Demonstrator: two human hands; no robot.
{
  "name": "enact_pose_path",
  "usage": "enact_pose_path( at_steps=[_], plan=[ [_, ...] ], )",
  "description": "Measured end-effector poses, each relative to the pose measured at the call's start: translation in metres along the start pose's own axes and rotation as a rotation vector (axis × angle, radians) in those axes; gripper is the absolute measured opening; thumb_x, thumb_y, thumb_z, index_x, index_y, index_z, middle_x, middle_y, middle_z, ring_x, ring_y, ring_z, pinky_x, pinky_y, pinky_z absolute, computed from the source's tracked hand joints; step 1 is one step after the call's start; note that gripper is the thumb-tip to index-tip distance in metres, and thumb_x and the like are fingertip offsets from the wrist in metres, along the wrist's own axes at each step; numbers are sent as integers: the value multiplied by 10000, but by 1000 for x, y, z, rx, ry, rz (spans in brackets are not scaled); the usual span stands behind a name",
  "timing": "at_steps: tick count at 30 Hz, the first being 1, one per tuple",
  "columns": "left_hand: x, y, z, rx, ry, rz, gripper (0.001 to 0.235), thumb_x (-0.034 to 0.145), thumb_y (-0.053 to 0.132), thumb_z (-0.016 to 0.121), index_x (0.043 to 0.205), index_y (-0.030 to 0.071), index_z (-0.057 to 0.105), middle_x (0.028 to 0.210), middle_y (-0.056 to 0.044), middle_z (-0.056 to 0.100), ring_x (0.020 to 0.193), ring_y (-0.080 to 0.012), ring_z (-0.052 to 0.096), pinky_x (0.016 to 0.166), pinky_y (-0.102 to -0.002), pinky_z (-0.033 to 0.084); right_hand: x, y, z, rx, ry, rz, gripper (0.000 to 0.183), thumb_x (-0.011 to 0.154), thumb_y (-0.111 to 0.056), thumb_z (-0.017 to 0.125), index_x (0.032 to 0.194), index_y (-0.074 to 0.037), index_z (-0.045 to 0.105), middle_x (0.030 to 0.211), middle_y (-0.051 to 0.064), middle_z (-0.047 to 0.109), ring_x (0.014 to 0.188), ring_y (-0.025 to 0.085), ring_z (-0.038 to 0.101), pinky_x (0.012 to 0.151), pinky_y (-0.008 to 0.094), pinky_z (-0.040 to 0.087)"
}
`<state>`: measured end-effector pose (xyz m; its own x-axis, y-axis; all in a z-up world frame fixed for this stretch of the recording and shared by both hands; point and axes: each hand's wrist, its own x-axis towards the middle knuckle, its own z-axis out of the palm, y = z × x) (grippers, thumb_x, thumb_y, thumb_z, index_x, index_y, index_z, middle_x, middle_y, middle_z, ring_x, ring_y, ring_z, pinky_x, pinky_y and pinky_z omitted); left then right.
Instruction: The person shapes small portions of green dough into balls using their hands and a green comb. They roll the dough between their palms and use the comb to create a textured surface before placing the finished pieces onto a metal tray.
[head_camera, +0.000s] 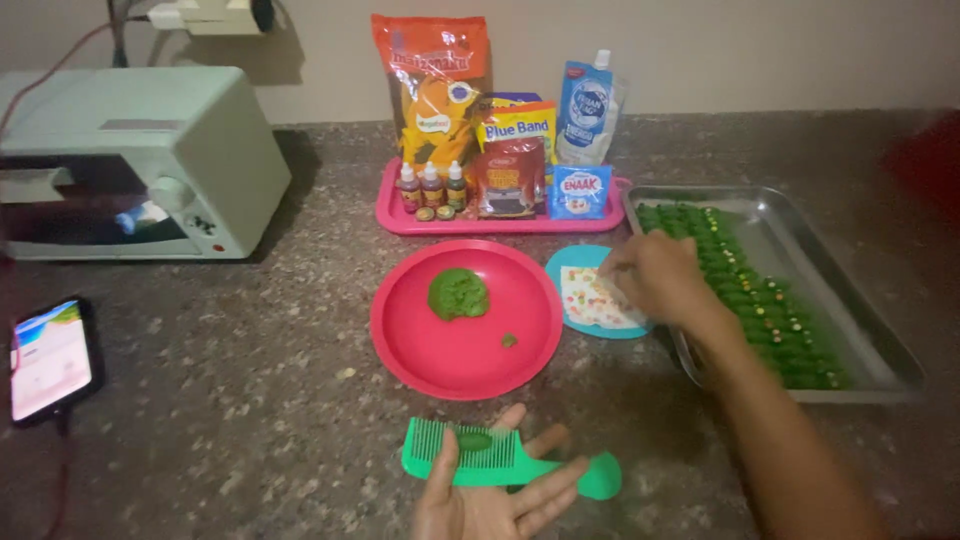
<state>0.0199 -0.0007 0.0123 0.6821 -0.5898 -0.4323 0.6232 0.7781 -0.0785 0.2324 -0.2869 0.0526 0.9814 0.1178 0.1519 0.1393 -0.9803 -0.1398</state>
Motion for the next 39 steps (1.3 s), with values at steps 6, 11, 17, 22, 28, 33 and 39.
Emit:
enact_pose_path(
  at_steps=[6,11,17,22,28,33,39],
  plan=[
    [6,4,-12,-60,13,-6,782,886,649,371,1500,180,493,1654,-278,411,1558,-606,264,1221,-641,226,0,1,23,-26,27,-69,308,767,-204,614,761,-416,837,890,-94,782,993,277,667,806,507,363],
    [2,4,-4,0,-2,9,780,875,649,368,1505,207,491,1645,-280,428,1552,-614,288,1189,-658,265,-7,-12,12,-68,-18,-90,257,751,-234,592,713,-352,817,829,50,722,952,375,621,679,504,333],
    [-8,0,14,34,77,36,781,894,635,324,1517,191,479,1632,-266,446,1560,-610,307,1198,-658,259,-7,-14,21,-83,-1,-92,279,815,-182,553,703,-303,778,843,22,698,983,328,573,763,469,340],
    [9,8,-32,68,-253,-21,750,867,631,454,1481,206,519,1640,-250,429,1540,-600,299,1179,-643,359,-3,-18,21,-10,69,-149,267,774,-192,625,713,-375,811,869,-39,765,976,327,643,724,503,333],
    [-4,2,-1,14,-61,-4,757,883,620,405,1496,188,506,1626,-262,435,1552,-620,291,1192,-651,300,-6,-18,29,-8,173,-243,212,816,-200,606,738,-326,757,852,12,710,894,360,619,637,502,276],
    [4,5,-23,99,-259,-29,731,882,623,450,1481,210,522,1534,-180,462,1579,-609,287,1194,-633,373,-13,-31,23,-134,69,-229,279,904,-260,605,626,-252,580,868,12,655,954,360,557,724,512,327],
    [7,5,-28,109,-251,-9,741,868,618,465,1475,197,529,1605,-251,464,1517,-622,333,1168,-635,391,-11,-32,34,-99,134,-166,218,883,-234,555,771,-232,742,869,74,689,923,376,570,721,538,374]
  ],
)
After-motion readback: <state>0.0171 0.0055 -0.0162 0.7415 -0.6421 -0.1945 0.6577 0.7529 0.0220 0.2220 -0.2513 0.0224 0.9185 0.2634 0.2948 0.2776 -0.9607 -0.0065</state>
